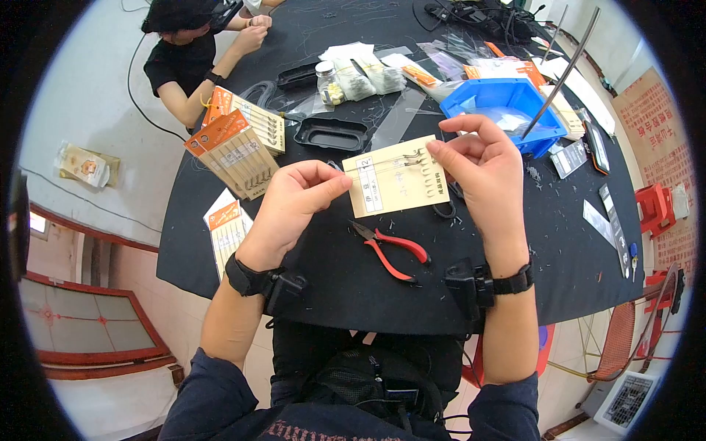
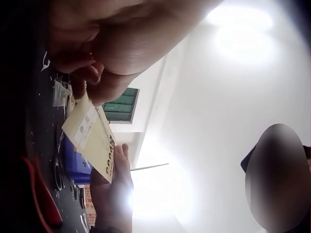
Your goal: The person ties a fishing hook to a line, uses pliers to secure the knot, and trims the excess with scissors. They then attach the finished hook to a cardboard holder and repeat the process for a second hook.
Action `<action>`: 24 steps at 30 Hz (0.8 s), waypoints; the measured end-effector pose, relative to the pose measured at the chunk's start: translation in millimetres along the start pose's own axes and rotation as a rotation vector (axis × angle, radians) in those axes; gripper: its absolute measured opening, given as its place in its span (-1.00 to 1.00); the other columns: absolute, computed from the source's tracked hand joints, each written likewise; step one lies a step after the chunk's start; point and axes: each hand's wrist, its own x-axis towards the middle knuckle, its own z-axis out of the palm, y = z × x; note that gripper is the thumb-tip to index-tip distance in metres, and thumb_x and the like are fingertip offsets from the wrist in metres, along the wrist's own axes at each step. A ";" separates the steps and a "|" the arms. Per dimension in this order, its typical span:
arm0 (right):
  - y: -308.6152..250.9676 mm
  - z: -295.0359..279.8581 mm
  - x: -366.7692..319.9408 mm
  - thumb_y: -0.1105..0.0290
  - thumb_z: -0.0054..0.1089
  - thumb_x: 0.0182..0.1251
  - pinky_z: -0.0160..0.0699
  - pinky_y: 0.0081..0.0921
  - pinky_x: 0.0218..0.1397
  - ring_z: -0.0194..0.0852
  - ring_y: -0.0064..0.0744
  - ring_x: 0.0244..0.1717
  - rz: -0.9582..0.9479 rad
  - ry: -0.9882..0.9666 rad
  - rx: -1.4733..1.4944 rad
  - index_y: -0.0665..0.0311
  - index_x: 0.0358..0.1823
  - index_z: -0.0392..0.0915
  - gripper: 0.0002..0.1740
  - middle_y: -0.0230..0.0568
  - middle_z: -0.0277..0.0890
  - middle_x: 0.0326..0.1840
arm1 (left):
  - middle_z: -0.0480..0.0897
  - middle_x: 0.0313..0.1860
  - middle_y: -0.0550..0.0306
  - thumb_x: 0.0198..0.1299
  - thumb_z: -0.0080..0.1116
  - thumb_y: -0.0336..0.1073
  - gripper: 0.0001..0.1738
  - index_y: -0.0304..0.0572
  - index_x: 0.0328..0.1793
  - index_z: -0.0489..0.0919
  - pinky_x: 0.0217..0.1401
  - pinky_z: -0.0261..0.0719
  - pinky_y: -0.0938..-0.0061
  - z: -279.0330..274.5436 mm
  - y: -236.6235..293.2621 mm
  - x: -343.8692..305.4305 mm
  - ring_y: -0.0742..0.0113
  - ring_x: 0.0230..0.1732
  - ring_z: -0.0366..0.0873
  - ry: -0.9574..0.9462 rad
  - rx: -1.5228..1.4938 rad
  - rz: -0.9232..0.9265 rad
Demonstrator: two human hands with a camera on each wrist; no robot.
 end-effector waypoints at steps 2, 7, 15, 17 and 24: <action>-0.3 -0.4 0.2 0.52 0.38 0.25 0.44 -0.76 -0.38 0.55 -0.70 -0.42 -0.002 0.011 0.012 0.37 -0.02 0.55 -0.70 -0.29 0.66 -0.40 | 0.66 -0.32 0.29 0.24 0.35 -0.36 -0.88 -0.25 -0.21 0.67 -0.29 0.36 0.75 0.6 1.5 -1.0 0.70 -0.33 0.44 -0.003 -0.049 0.033; -0.6 -1.4 0.9 0.50 0.38 0.25 0.42 -0.75 -0.39 0.54 -0.69 -0.44 0.000 0.029 0.026 0.38 -0.02 0.54 -0.70 -0.28 0.66 -0.40 | 0.66 -0.26 0.25 0.23 0.35 -0.39 -0.90 -0.24 -0.23 0.65 -0.29 0.35 0.76 -0.2 -4.1 1.4 0.70 -0.34 0.43 -0.012 -0.134 0.114; -2.2 -3.4 1.3 0.51 0.38 0.24 0.43 -0.75 -0.39 0.55 -0.67 -0.44 -0.011 0.037 0.045 0.37 -0.02 0.53 -0.69 -0.27 0.65 -0.40 | 0.67 -0.19 0.22 0.22 0.35 -0.43 -0.91 -0.24 -0.25 0.63 -0.24 0.39 0.77 -2.3 -0.9 0.7 0.68 -0.29 0.47 -0.028 -0.130 0.189; -2.1 -4.2 1.7 0.52 0.38 0.23 0.43 -0.75 -0.38 0.56 -0.67 -0.43 -0.014 0.041 0.057 0.37 -0.02 0.53 -0.69 -0.27 0.65 -0.40 | 0.67 -0.18 0.21 0.21 0.35 -0.43 -0.91 -0.24 -0.25 0.63 -0.21 0.41 0.77 -1.7 0.2 0.6 0.67 -0.27 0.49 -0.022 -0.115 0.202; -3.1 -5.2 2.1 0.52 0.39 0.22 0.43 -0.74 -0.35 0.54 -0.68 -0.42 -0.015 0.036 0.068 0.36 -0.01 0.53 -0.68 -0.29 0.65 -0.40 | 0.67 -0.17 0.18 0.21 0.35 -0.45 -0.91 -0.22 -0.28 0.62 -0.18 0.45 0.75 -2.0 -1.4 1.8 0.64 -0.25 0.51 -0.016 -0.122 0.218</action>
